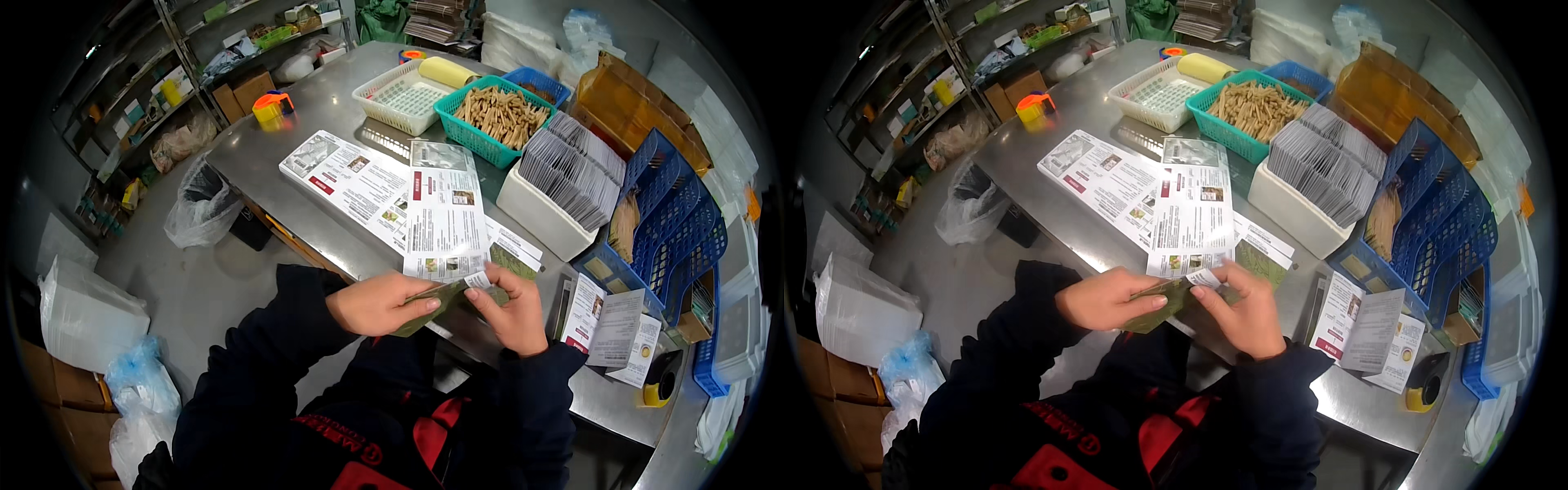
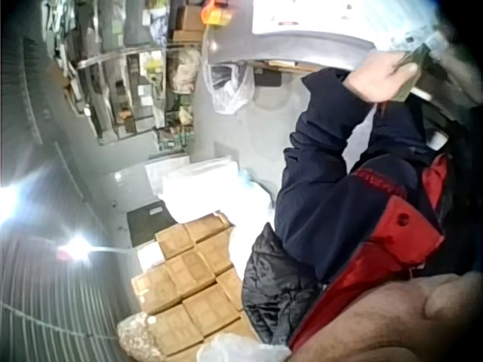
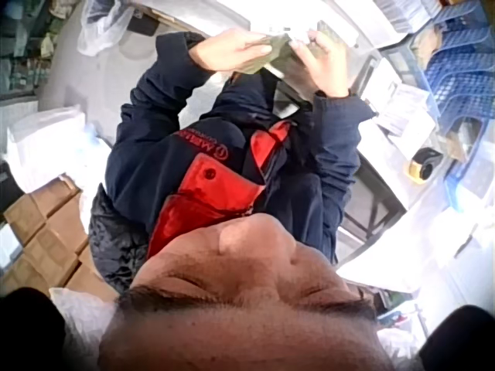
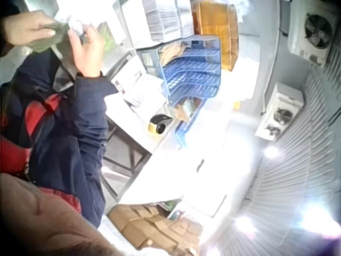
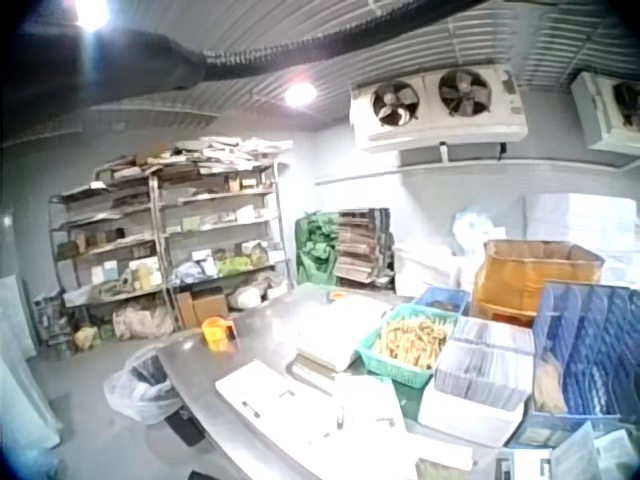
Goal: The person assembles small green leaf-patterned booklets by inserting white paper inserts into them. They work at a stainless steel table, picking up booklets and inserts from nearby baskets and trays, inserting the papers, and stacking the finished units.
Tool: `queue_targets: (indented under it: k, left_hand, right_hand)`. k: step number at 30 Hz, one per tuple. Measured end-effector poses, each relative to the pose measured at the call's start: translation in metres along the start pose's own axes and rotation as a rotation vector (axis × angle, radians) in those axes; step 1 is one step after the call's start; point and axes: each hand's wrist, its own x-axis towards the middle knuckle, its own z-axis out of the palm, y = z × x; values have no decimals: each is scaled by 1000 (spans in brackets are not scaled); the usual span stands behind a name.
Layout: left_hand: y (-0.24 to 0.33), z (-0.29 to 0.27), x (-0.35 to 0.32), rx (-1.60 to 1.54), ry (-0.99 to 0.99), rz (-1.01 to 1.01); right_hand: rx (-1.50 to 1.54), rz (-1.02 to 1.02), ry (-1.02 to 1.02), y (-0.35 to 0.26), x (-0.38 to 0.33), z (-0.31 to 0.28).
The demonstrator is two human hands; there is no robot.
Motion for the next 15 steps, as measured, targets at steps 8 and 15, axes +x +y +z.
queue_targets:
  k: [8, 15]
  left_hand:
    - [-7, -62, -24, 359, 124, 64]
    - [14, -36, -12, 1000, 458, 338]
  right_hand:
    - [414, 198, -189, 26, 10, 25]
    - [545, 183, 55, 32, 35, 69]
